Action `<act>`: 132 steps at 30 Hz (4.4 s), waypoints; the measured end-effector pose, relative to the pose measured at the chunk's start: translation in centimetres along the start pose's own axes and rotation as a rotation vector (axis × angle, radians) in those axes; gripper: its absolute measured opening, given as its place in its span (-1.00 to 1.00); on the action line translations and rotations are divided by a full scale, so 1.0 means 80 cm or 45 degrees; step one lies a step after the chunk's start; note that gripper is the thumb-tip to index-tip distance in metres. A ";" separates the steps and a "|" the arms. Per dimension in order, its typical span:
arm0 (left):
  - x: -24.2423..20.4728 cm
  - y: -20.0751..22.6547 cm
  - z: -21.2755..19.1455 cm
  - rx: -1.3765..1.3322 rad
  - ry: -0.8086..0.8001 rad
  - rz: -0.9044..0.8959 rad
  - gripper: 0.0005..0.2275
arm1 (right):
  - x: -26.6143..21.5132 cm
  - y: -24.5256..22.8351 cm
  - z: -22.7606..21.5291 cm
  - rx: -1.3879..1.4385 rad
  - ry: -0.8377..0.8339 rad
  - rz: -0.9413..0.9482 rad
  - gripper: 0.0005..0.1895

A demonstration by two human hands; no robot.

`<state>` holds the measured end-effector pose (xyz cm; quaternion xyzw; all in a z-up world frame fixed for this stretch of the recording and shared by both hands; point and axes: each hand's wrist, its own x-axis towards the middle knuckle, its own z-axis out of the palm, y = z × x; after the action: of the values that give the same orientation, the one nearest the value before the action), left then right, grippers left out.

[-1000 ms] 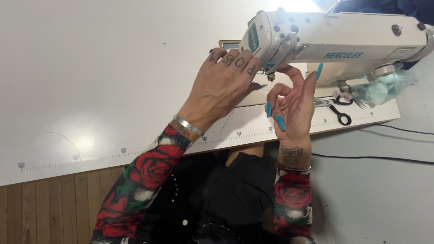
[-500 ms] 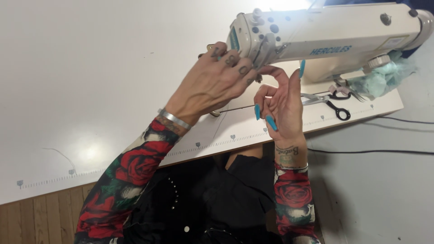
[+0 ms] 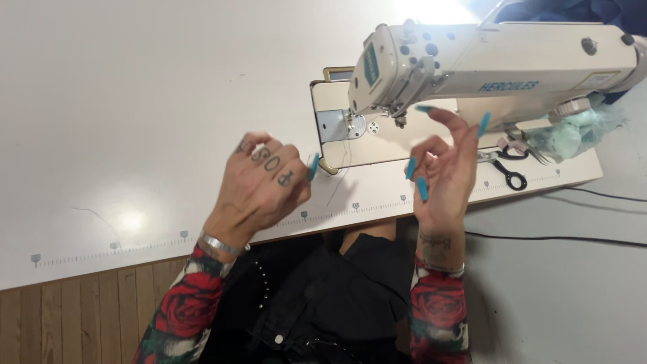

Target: Threading an industrial sewing machine and preparing fabric for stitching

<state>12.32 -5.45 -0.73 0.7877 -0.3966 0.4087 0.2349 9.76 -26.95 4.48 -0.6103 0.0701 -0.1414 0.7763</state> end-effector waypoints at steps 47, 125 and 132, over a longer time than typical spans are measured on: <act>-0.031 -0.170 0.000 0.041 -0.156 -0.276 -0.85 | 0.024 -0.001 -0.007 -0.682 -0.067 0.037 -0.50; 0.028 0.164 -0.081 -0.917 -0.019 -1.117 -0.82 | -0.109 -0.019 -0.046 -0.628 -0.643 -1.198 -0.67; 0.045 0.164 -0.005 -2.185 0.062 -1.783 -0.71 | -0.119 -0.012 -0.025 -0.879 -0.823 -1.111 -0.68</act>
<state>2.67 -14.31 3.06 0.4053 -0.0104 -0.2095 0.8898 0.03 -26.09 4.35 -0.8092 -0.3806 -0.2223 0.3884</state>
